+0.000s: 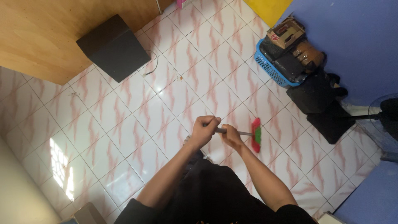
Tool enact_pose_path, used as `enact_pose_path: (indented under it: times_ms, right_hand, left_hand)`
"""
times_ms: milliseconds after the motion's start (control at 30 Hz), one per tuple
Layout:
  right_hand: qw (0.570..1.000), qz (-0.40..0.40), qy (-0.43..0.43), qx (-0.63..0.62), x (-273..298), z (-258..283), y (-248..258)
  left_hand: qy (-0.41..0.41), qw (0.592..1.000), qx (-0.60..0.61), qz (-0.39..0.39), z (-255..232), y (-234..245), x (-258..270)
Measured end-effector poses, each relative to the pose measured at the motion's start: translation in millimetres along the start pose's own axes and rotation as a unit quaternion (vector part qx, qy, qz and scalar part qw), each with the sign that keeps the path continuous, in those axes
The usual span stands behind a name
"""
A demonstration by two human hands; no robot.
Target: The person sweeps debris from a tiled indoor floor using a red and green broom, navigating around various pieces of furniture and obstacles throughout the room.
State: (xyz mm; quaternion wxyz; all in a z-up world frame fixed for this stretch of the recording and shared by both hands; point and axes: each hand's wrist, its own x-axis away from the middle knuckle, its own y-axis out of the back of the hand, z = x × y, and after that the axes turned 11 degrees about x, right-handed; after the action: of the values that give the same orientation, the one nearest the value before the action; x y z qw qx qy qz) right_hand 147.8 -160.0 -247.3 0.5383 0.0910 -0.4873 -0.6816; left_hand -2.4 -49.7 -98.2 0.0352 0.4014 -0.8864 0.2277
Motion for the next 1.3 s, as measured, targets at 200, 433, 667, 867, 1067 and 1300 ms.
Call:
enact_pose_path:
  times_ms: [200, 433, 667, 867, 1067, 1300]
  right_hand:
    - [0.941, 0.087, 0.048, -0.323, -8.6, 12.2, -58.7]
    - [0.876, 0.13, 0.295, -0.358, -46.6, 57.3, -123.5]
    - [0.727, 0.256, 0.16, -0.616, -13.0, 120.4, -63.6]
    - [0.793, 0.186, 0.218, -0.537, 34.6, 132.0, -18.7]
    - [0.99, -0.033, 0.126, -0.06, 126.1, 108.0, 27.8]
    - [0.996, -0.022, -0.079, -0.036, 142.6, 18.0, -47.8]
  left_hand:
    - [-0.057, 0.986, -0.154, -0.003, -43.7, -7.6, 47.2]
    - [-0.182, 0.958, -0.221, -0.02, -97.9, -20.8, 100.2]
    - [-0.327, 0.865, -0.379, -0.024, -103.1, -34.1, 111.9]
    - [-0.237, 0.921, -0.306, 0.051, -154.9, -54.4, 152.9]
    - [-0.104, 0.986, -0.062, 0.113, -126.2, -21.6, 150.7]
    - [0.004, 0.994, -0.002, 0.111, 9.0, 9.4, 123.1]
